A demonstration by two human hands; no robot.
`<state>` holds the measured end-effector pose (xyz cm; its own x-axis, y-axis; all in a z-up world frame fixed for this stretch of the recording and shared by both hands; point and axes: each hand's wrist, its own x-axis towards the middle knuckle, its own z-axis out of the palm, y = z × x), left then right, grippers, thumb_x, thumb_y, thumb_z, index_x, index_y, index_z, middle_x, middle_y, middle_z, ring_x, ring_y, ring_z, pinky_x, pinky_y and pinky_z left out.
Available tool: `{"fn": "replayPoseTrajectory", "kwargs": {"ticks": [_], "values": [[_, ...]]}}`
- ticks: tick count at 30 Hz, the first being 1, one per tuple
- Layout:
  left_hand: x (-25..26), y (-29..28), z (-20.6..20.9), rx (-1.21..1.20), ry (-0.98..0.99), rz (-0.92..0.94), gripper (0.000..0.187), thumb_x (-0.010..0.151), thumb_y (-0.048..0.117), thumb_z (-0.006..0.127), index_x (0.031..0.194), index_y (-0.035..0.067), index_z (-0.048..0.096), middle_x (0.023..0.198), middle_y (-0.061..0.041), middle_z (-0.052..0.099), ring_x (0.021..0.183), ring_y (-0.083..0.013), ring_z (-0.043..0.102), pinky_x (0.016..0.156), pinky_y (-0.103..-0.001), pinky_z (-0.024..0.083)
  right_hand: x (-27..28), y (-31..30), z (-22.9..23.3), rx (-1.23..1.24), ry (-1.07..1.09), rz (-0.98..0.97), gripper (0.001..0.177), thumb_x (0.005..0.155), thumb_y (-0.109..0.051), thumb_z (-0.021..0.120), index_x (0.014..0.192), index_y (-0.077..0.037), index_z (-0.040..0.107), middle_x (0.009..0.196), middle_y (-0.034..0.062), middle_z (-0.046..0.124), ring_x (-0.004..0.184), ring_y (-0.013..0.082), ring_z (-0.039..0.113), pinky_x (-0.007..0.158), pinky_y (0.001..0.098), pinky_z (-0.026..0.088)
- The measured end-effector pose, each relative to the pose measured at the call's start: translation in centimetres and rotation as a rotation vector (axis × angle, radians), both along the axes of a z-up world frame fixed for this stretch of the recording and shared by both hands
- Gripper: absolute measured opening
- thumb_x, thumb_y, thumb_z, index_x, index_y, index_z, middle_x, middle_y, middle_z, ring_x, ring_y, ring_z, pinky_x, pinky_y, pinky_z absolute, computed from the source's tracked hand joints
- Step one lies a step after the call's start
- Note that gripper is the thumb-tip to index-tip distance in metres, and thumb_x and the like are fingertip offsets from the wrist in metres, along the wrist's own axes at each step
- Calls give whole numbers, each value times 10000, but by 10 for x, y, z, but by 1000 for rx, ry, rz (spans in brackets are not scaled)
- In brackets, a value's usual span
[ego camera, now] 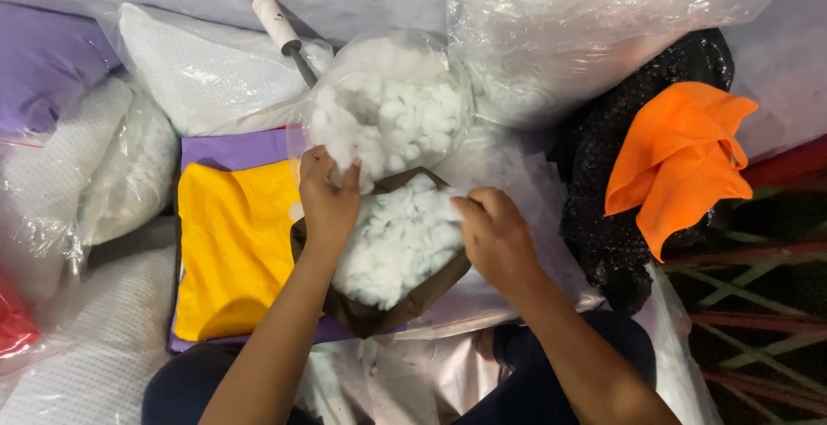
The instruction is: Stuffing a brown pillowcase with white fiberfill material from a plastic bag.
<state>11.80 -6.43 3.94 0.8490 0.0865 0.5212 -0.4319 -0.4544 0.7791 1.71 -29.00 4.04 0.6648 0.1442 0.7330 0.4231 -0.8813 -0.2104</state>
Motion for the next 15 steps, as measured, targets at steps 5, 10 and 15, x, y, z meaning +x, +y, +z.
{"fn": "replayPoseTrajectory", "kwargs": {"ticks": [5,10,15], "values": [[-13,-4,15,36,11,-70,156,903,5,778,919,-67,640,1089,-197,578,1034,-402,637,943,-455,506,-14,14,-3,-201,97,39,299,854,-92,743,1152,-98,738,1063,130,621,953,301,639,869,434,489],[-16,1,16,123,3,-95,188,907,46,779,1035,-55,687,1179,-199,573,1030,-419,663,920,-465,542,-17,13,-17,-231,89,164,172,924,-41,680,1070,-84,761,1023,116,659,968,265,656,883,402,493],[-16,9,10,107,26,-90,217,940,56,754,1138,-13,697,1214,-146,569,1037,-351,696,928,-425,556,-28,3,-4,-204,268,193,90,941,-108,631,984,-55,690,950,141,624,780,310,664,717,428,517]]}}
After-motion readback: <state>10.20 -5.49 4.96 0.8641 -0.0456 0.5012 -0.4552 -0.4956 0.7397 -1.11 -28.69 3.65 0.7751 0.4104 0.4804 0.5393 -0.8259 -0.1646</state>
